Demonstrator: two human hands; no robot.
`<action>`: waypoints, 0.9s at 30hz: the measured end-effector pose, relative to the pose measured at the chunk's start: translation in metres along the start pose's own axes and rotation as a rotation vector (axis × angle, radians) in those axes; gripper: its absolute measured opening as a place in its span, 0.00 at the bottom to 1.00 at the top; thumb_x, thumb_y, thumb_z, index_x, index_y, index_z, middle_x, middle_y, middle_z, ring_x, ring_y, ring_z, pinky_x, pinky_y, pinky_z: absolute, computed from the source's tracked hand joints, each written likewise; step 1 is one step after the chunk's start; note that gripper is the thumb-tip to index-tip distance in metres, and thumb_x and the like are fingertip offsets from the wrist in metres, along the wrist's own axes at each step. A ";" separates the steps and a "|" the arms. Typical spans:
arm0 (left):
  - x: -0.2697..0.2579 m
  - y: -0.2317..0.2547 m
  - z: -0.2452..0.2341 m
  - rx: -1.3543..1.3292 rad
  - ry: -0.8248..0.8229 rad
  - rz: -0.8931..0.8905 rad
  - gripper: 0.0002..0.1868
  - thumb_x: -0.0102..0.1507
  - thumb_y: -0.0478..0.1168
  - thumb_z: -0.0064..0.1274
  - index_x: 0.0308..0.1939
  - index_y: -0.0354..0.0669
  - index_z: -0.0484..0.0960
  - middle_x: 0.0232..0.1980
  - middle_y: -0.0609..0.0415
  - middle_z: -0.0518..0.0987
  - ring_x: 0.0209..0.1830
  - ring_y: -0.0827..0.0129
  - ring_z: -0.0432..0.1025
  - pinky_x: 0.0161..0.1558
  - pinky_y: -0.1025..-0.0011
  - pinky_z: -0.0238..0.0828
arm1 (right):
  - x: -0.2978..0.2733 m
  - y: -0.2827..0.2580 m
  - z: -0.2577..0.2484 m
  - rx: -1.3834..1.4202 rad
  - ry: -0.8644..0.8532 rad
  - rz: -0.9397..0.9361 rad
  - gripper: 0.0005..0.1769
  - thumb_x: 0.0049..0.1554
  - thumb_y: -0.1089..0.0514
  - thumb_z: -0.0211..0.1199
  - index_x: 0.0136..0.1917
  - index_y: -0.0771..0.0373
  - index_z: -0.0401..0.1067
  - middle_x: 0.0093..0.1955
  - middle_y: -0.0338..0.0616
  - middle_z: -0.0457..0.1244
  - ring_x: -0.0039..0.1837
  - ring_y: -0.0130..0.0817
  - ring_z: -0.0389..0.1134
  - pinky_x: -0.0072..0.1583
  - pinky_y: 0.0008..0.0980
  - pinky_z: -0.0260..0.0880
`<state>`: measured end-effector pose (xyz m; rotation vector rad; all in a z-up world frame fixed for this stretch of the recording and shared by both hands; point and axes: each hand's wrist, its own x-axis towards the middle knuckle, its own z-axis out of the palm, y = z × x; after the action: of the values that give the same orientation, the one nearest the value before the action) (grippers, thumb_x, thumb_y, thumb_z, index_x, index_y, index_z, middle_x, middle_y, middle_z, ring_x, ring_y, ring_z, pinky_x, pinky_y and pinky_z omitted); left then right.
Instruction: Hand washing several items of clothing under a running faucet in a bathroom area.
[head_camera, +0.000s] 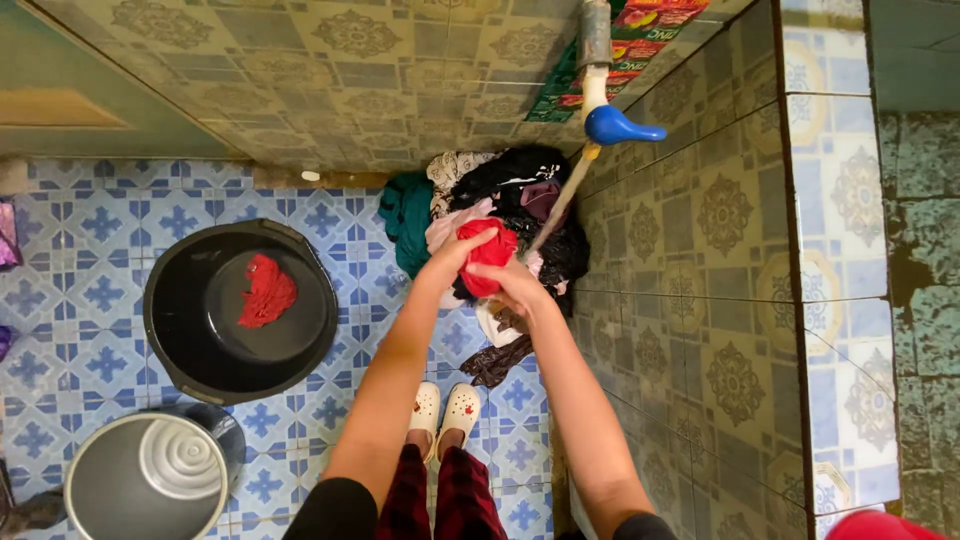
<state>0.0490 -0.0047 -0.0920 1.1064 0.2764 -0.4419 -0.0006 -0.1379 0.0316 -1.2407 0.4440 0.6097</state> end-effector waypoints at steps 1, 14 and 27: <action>-0.006 0.014 0.002 0.001 -0.001 0.000 0.27 0.58 0.45 0.68 0.59 0.40 0.81 0.54 0.53 0.84 0.53 0.65 0.78 0.56 0.67 0.76 | 0.010 0.006 -0.006 0.001 0.000 -0.001 0.35 0.47 0.55 0.73 0.66 0.55 0.64 0.58 0.42 0.68 0.56 0.35 0.71 0.52 0.42 0.69; -0.002 0.000 -0.002 0.466 0.298 0.221 0.31 0.49 0.43 0.69 0.56 0.43 0.83 0.49 0.49 0.84 0.49 0.61 0.79 0.52 0.66 0.75 | 0.047 0.057 0.029 -0.675 0.194 -0.252 0.37 0.40 0.54 0.77 0.61 0.62 0.68 0.52 0.51 0.70 0.55 0.48 0.72 0.55 0.40 0.72; -0.007 -0.027 -0.082 0.380 0.930 -0.101 0.16 0.50 0.45 0.64 0.40 0.45 0.86 0.41 0.47 0.85 0.42 0.56 0.81 0.48 0.62 0.76 | 0.072 0.096 0.085 -1.253 0.242 -0.552 0.28 0.49 0.56 0.71 0.57 0.65 0.63 0.53 0.65 0.63 0.55 0.67 0.66 0.54 0.60 0.67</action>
<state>0.0301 0.0609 -0.1458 1.6296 1.1004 -0.0319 -0.0085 -0.0233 -0.0606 -2.5282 -0.1756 0.2072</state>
